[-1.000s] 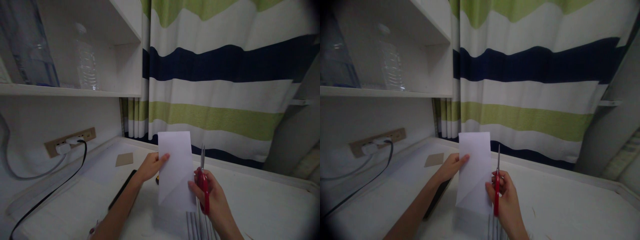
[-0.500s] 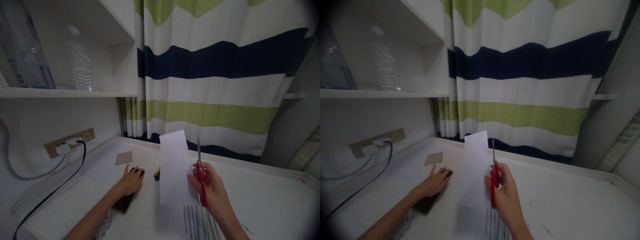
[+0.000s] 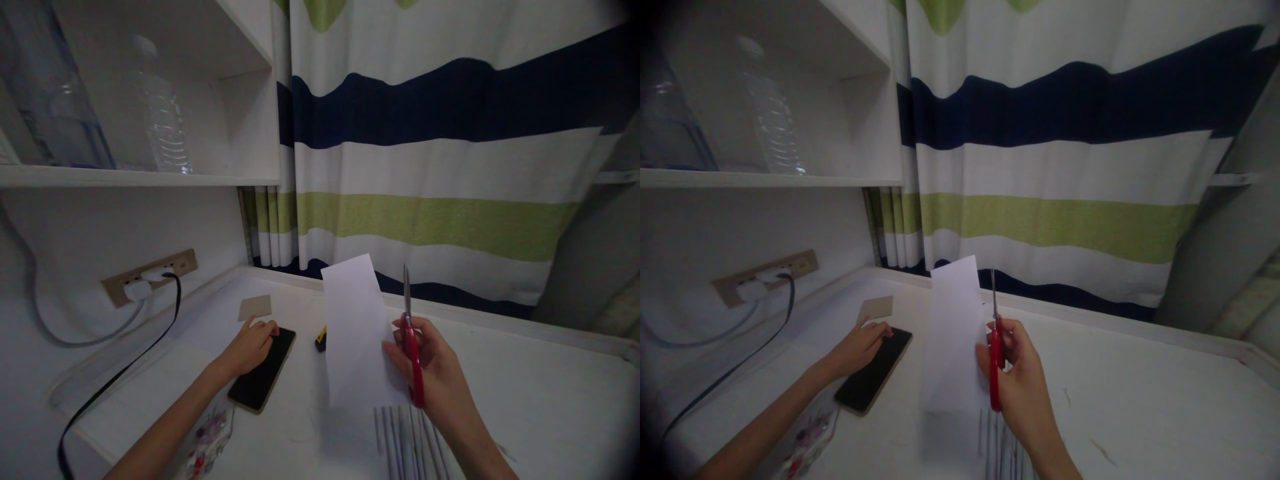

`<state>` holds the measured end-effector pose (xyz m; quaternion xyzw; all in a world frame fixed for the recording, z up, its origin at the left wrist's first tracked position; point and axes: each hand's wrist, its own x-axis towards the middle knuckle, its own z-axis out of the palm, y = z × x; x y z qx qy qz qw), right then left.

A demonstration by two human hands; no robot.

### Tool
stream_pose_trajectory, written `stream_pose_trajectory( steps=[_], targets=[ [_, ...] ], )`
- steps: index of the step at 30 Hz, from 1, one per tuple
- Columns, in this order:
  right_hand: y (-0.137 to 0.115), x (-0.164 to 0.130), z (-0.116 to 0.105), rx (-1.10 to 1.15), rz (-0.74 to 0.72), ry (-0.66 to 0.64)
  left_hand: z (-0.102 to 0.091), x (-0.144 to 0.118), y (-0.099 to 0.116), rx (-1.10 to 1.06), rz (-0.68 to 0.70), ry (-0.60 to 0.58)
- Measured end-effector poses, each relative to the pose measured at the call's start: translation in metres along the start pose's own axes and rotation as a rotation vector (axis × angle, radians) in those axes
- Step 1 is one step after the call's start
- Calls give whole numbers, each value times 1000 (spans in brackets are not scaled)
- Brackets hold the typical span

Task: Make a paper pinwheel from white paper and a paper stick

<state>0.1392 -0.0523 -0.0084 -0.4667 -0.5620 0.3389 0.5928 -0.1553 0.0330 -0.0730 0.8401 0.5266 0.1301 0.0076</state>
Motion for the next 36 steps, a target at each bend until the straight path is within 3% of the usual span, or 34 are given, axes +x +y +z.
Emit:
stream_pose_trajectory(
  steps=[12, 24, 29, 33, 36],
  targets=[
    [-3, -1, -3, -22, 21, 3, -4, -25, -6, -16, 156, -18],
    [-4, -1, -5, 8, 27, -12, -2, -45, -10, -1, 165, -8],
    [-7, -2, -7, 12, 30, 17, -11, -69, -16, 5, 236, -7],
    [-7, -2, -6, 31, 29, 14, -7, -91, -27, 16, 347, -12],
    [-6, -2, -5, 17, 16, 20, -3, -102, -33, 13, 357, -25]
  ],
)
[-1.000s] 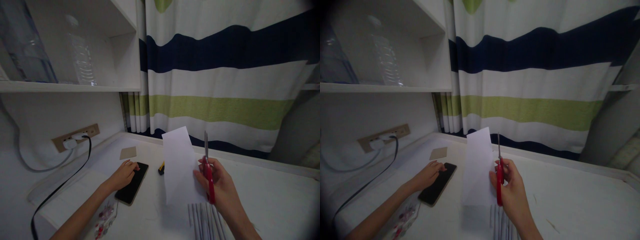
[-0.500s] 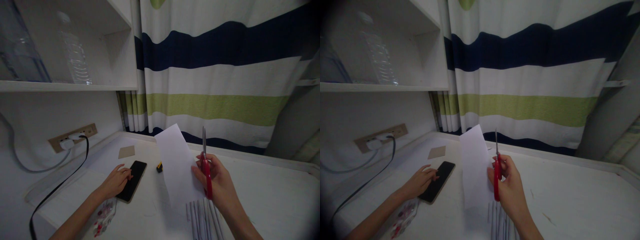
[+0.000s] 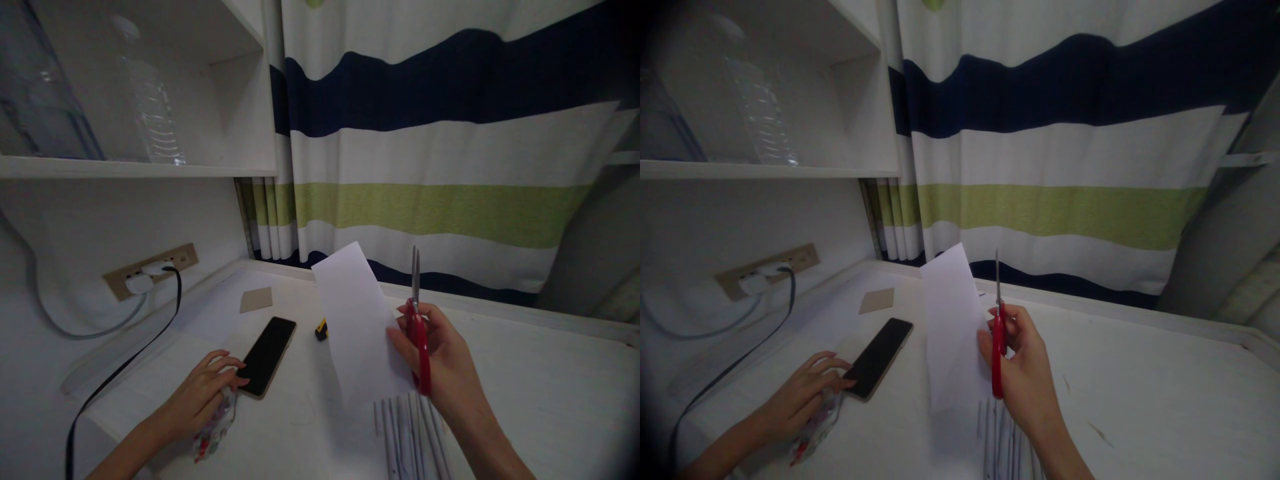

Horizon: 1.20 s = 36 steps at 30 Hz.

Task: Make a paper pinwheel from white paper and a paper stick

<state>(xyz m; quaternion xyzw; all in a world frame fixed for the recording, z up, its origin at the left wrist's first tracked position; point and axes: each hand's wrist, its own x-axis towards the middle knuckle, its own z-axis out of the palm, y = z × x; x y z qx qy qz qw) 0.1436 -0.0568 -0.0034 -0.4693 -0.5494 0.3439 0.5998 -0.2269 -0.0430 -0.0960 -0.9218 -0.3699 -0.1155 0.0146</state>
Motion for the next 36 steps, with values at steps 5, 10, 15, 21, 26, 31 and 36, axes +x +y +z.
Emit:
stream_pose_trajectory(
  steps=[5, 10, 15, 21, 26, 31, 36],
  targets=[
    [1, 0, 1, -9, -4, 3, 4, -3, 0, -15, -40, 44],
    [-1, 0, 1, -13, 5, 16, 10, 0, 2, 11, -69, 44],
    [0, 1, -1, -18, 13, 1, 5, 6, 7, -24, -113, 33],
    [0, 0, -1, 16, -4, -23, 3, 14, 12, -19, -164, 18],
    [-1, 1, -1, 24, -12, 7, 4, 13, 12, -18, -152, 50],
    [-3, 1, -2, -4, -14, 38, -5, 25, 18, -139, -165, 163],
    [-7, -1, -1, -13, -7, 59, -17, 75, 51, -724, -347, 379]
  ],
)
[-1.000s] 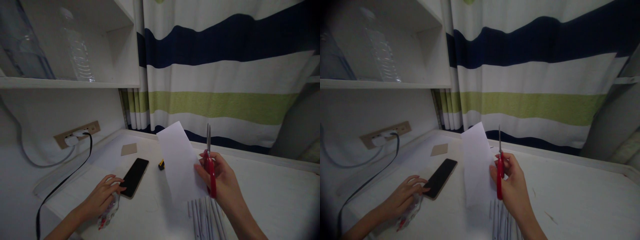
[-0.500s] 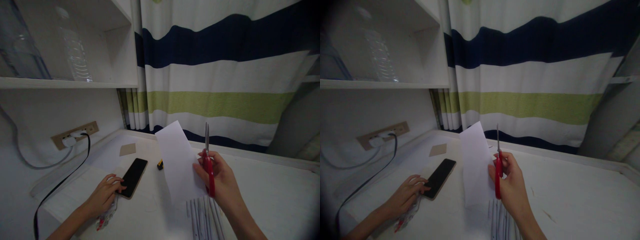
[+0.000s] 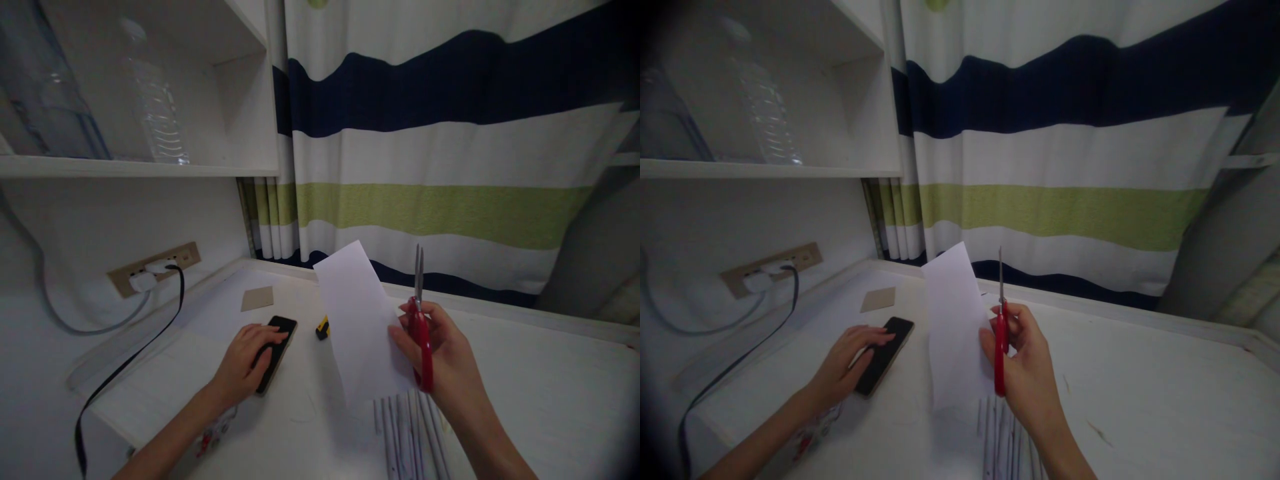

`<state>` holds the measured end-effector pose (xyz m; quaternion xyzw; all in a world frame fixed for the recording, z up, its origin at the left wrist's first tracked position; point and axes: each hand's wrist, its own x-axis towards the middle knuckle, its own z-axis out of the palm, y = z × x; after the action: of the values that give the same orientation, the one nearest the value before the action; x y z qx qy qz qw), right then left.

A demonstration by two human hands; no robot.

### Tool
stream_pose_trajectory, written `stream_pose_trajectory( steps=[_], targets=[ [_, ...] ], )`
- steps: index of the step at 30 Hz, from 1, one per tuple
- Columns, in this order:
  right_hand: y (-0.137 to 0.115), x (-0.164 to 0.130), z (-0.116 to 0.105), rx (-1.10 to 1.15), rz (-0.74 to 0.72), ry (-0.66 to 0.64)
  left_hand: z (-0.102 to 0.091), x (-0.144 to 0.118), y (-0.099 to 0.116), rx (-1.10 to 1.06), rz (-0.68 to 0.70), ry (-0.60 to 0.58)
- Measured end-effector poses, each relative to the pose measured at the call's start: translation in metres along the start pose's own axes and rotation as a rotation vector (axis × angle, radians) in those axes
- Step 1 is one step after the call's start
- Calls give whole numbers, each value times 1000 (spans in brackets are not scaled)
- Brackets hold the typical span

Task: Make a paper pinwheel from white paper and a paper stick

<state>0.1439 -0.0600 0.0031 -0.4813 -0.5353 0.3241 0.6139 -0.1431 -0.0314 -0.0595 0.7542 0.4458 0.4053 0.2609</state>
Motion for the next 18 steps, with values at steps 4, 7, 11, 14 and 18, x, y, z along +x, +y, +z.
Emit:
stream_pose_trajectory(
  steps=[4, 7, 11, 14, 18],
  targets=[
    [-4, -1, -1, -18, -24, 45, 43, 40, 39, -245, -65, -54],
    [-5, 0, -5, -39, -36, 98, 70, 71, 70, -521, -55, -90],
    [-7, 3, -11, -56, -54, 125, 91, 98, 103, -821, -58, 16],
    [-8, 6, -17, -89, -68, 120, 96, 101, 112, -944, -101, 78],
    [-9, 8, -23, -147, -76, 63, 90, 96, 109, -1010, -155, 48]
  ],
)
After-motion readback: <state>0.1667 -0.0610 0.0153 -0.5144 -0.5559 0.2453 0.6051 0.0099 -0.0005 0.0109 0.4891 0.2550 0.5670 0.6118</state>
